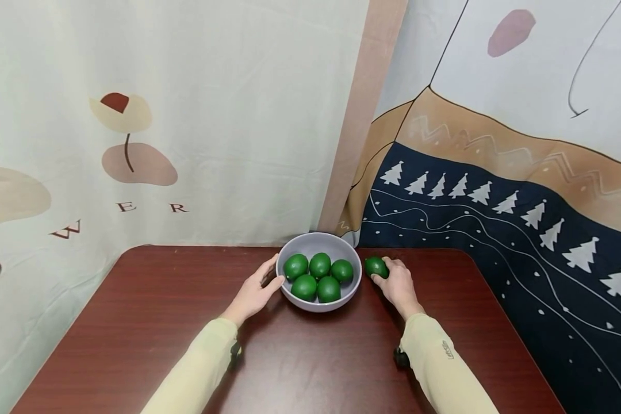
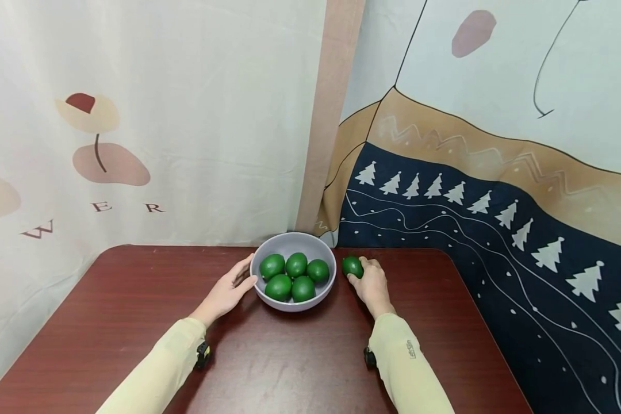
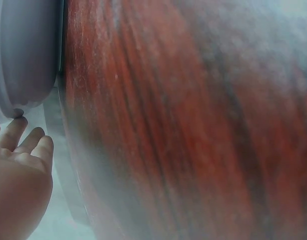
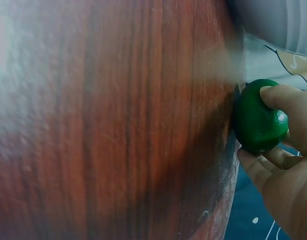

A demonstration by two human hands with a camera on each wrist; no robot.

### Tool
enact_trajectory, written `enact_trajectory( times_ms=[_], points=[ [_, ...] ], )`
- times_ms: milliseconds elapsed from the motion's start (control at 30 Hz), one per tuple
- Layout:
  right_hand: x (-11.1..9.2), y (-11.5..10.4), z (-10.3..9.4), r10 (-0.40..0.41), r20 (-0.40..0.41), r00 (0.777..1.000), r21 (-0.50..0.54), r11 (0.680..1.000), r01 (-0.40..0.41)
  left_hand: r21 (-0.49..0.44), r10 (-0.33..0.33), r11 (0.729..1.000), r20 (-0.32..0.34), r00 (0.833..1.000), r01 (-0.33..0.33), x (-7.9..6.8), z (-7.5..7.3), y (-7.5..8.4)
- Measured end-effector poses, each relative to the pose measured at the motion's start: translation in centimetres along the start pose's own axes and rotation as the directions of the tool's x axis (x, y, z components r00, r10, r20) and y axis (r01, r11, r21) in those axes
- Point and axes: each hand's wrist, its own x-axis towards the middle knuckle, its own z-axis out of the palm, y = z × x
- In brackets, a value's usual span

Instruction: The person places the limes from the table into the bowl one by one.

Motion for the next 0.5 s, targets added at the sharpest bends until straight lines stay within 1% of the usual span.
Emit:
enact_trajectory(
  times_ms=[267,500],
  points=[
    [-0.38,-0.05,0.20,0.005,-0.003,1.000,0.011,1.000,-0.005,-0.010,0.014,1.000,0.008,1.000,-0.014,-0.05,-0.11,-0.01],
    [-0.86,-0.12,0.03,-0.025,-0.024,0.999,0.022,0.999,0.025,-0.021,0.019,1.000,0.008,1.000,-0.019,0.05,0.06,-0.06]
  ],
)
